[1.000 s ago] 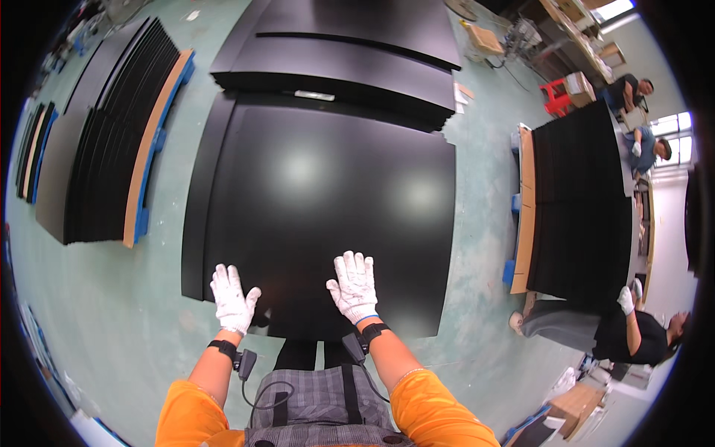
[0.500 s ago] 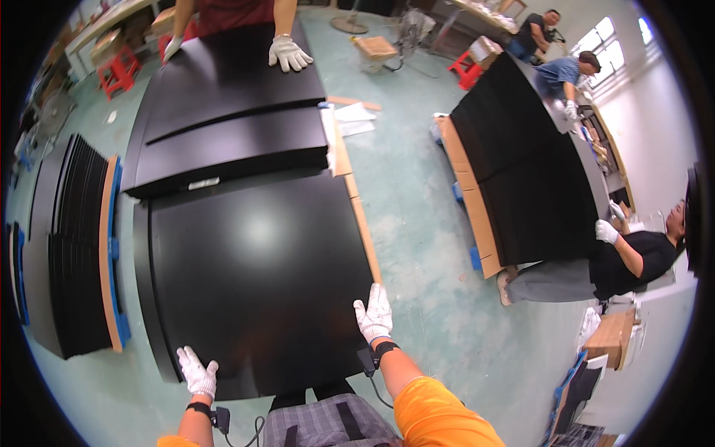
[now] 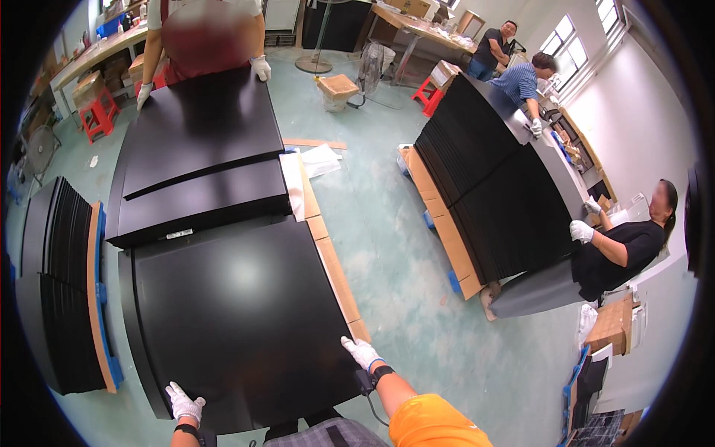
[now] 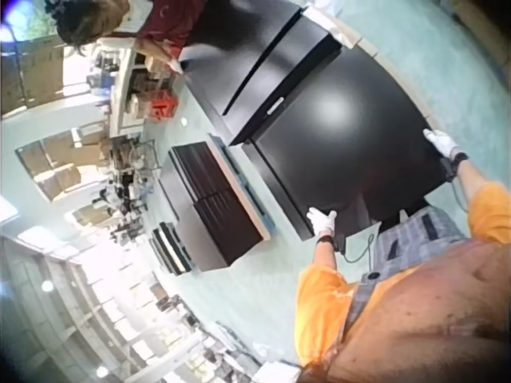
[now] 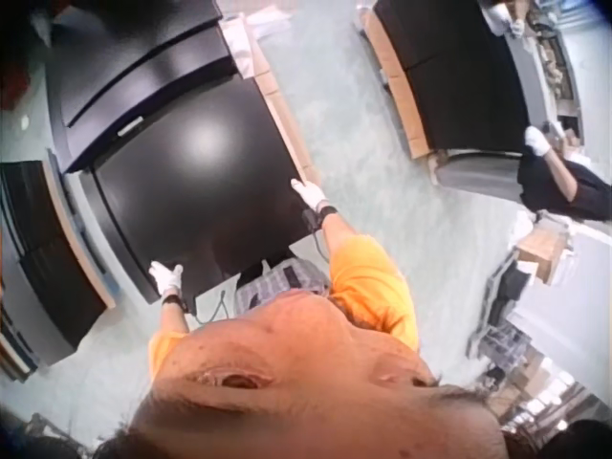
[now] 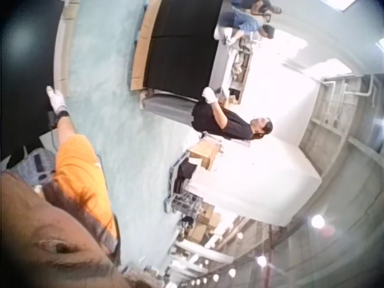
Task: The recorder moves large black panels between stacks and uses a marker to label them in a furniture manufacturing facility.
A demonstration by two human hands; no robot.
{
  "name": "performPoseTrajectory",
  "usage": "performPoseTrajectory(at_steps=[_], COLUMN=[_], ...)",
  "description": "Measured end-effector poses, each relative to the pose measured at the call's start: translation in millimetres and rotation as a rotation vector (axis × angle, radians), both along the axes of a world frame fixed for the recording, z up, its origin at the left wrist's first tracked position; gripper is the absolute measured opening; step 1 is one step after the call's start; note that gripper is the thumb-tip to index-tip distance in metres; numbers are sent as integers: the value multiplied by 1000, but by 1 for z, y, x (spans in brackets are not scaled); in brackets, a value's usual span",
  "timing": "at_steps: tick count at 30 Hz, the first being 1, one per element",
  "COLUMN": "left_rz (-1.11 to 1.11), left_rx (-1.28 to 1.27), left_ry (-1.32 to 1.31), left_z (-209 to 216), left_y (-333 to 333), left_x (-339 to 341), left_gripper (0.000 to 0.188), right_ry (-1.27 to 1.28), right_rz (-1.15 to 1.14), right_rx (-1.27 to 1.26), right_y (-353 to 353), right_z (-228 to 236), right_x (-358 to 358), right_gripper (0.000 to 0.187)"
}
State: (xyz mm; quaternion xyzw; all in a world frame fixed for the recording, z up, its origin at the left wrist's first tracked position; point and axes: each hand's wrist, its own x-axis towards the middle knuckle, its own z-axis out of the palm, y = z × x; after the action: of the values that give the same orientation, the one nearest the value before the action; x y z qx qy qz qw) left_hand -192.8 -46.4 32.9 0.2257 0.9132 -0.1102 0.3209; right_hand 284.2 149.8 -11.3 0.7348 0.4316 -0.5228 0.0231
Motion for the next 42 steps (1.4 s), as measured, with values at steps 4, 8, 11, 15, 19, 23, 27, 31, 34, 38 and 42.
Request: performPoseTrajectory(at_steps=[4,8,11,15,19,23,27,31,34,38,42], left_rz=[11,19,-16,-25,-19,-18,-1,14,13,14,25], left_rx=[-61,-117,-105,-83,-106,-126,-122,-118,-116,-109,-106], left_ry=[11,8,22,40,4,41,-5,27,29,26,21], left_z=[2,3,-2,-7,0,-6,6,-5,-5,-5,-4], left_y=[7,13,10,7,11,5,15,9,9,8,7], left_x=[-1,-1,-3,-5,-2,-6,1,-3,-2,-3,-2], left_gripper=[117,118,119,120,117,121,120,120,120,120,120], right_ry=[-5,1,52,121,127,166,187,243,264,228,174], right_rz=[-14,16,-2,-53,-32,-79,-67,-31,-44,-23,-75], right_rx=[-30,-57,-88,-65,-53,-79,-89,-94,-86,-64,-31], right_y=[-6,-1,3,10,9,10,10,13,13,12,9], right_z=[4,10,11,14,7,16,10,14,12,10,12], right_x=[1,2,4,0,3,-7,3,3,3,3,-4], right_gripper=[94,94,94,92,85,85,83,86,84,84,85])
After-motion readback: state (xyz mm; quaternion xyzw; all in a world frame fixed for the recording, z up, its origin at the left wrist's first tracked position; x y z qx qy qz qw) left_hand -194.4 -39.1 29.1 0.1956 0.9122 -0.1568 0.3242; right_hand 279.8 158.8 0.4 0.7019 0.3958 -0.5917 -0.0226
